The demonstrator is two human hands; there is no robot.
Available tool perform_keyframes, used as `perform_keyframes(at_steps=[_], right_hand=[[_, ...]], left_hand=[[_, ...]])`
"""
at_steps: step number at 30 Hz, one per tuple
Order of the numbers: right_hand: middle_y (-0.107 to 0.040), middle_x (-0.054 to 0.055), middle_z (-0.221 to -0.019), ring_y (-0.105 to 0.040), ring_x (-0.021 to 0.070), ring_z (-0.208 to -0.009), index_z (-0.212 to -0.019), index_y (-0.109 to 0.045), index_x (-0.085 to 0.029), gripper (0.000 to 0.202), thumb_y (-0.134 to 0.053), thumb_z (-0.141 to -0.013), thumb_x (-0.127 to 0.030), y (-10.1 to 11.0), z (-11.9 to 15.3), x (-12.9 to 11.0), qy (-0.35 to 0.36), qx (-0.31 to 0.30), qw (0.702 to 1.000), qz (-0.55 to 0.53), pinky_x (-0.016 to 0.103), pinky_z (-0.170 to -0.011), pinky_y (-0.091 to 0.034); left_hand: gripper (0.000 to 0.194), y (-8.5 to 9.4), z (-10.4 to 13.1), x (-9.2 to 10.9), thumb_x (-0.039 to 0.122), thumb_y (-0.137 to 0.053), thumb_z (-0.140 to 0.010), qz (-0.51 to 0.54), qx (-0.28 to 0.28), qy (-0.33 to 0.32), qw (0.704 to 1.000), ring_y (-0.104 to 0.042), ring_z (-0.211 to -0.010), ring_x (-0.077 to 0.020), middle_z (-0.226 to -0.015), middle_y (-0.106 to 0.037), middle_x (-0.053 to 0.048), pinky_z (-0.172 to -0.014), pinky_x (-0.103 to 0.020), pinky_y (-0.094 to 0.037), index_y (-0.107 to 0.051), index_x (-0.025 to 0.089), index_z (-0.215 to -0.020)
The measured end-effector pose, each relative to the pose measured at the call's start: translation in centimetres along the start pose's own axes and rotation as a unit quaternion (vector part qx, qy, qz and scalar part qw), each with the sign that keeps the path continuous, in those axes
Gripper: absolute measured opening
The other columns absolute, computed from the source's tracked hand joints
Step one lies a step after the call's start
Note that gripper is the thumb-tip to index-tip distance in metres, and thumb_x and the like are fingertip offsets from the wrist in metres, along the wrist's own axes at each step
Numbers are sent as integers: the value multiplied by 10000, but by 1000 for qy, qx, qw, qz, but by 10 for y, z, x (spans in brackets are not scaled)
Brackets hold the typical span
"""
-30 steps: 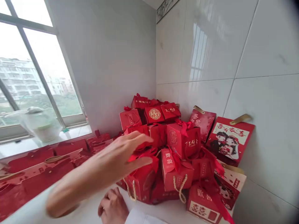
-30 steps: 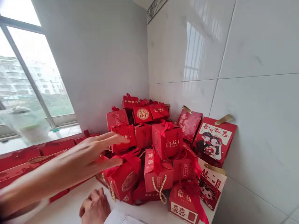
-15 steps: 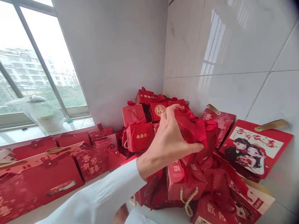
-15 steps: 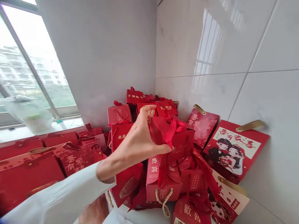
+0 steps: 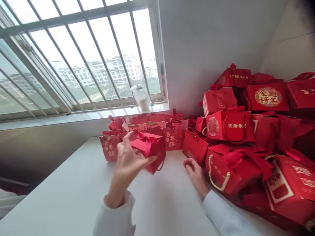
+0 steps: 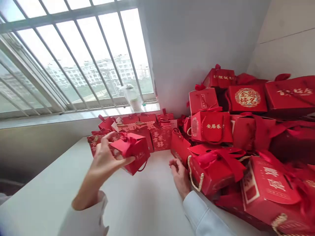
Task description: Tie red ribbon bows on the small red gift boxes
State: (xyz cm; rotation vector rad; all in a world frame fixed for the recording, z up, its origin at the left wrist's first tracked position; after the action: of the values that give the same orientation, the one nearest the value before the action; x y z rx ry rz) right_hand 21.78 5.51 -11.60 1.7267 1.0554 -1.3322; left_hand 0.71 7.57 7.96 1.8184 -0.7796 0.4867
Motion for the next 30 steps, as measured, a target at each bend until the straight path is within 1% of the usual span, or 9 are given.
perform_keyframes(at_steps=[5, 7, 9, 10, 13, 15, 17, 22, 30], right_hand=[[-638, 119, -1046, -614, 234, -921, -1027, -580, -171, 389, -476, -829, -489, 1, 3, -2, -40, 4, 997, -67, 355, -771, -498], [-641, 117, -1068, -611, 245, -952, -1048, -597, -175, 429, -471, -835, -526, 1, 5, -7, -43, -9, 996, -74, 368, -808, -493], [-632, 103, -1114, -584, 249, -1020, -1072, -602, -189, 438, -464, -847, -538, 2, 6, -10, -43, -20, 996, -74, 366, -858, -473], [-620, 95, -1143, -561, 250, -1064, -1087, -597, -198, 436, -458, -854, -540, 2, 6, -12, -42, -22, 996, -73, 361, -876, -462], [-586, 89, -1188, -504, 253, -1141, -1116, -558, -208, 430, -418, -882, -541, 4, 9, -15, -41, -19, 997, -69, 348, -876, -451], [-571, 89, -1183, -509, 252, -1122, -1123, -528, -207, 426, -393, -894, -541, 5, 11, -17, -37, -14, 997, -64, 348, -865, -446], [-552, 81, -1192, -520, 241, -1088, -1133, -503, -214, 418, -384, -898, -540, 5, 12, -21, -31, -11, 998, -56, 345, -867, -433], [-546, 51, -1162, -533, 205, -1023, -1179, -463, -243, 392, -421, -891, -504, 3, 11, -47, 11, -19, 1000, -11, 314, -849, -424], [-629, -5, -812, -579, 159, -735, -898, -595, -214, 164, -570, -821, -358, -7, -13, -89, 15, -33, 991, 131, 262, -711, -437]], left_hand=[[1122, -69, 11, -22, 360, -789, -480, -93, -150, 36, 984, -439, -1085, -321, -1071, -402, -123, -941, -434, -381, -174, 103, -1382], [1095, -74, 14, -21, 391, -780, -515, -89, -269, 25, 959, -483, -1027, -300, -1021, -473, -109, -891, -394, -408, -183, 122, -1392], [929, -65, 11, -20, 504, -701, -626, -76, -387, 19, 919, -536, -936, -267, -896, -559, -64, -812, -355, -439, -259, 177, -1375], [835, -56, 5, -20, 555, -635, -683, -75, -406, 9, 911, -557, -876, -251, -848, -584, -45, -775, -345, -446, -297, 198, -1358], [631, -35, -22, -20, 593, -537, -761, -81, -360, -66, 927, -555, -943, -235, -989, -609, -63, -793, -320, -442, -430, 229, -1265], [515, -38, -36, -21, 552, -535, -784, -70, -345, -123, 928, -526, -1030, -226, -1119, -584, -65, -845, -303, -426, -502, 234, -1188], [376, -52, -43, -23, 478, -542, -800, -59, -364, -156, 916, -539, -976, -199, -1072, -600, -49, -794, -268, -433, -567, 221, -1072], [137, -75, -45, -26, 313, -549, -778, -51, -385, -154, 909, -463, -627, -122, -689, -538, 19, -514, -204, -327, -571, 184, -817], [150, -63, -45, -18, 261, -452, -827, 42, -363, -108, 925, -454, -611, -110, -711, -562, 16, -518, -198, -333, -580, 183, -825]])
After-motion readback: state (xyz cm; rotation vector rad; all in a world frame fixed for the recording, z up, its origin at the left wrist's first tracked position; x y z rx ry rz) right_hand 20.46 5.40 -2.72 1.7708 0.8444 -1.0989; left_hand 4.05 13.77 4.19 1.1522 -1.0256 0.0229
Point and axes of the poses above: each hand's wrist, its own z-axis away from the middle knuckle, its own y-axis out of the back of the hand, x = y × z, the point moved 4 cm from there along -z, towards the middle knuckle
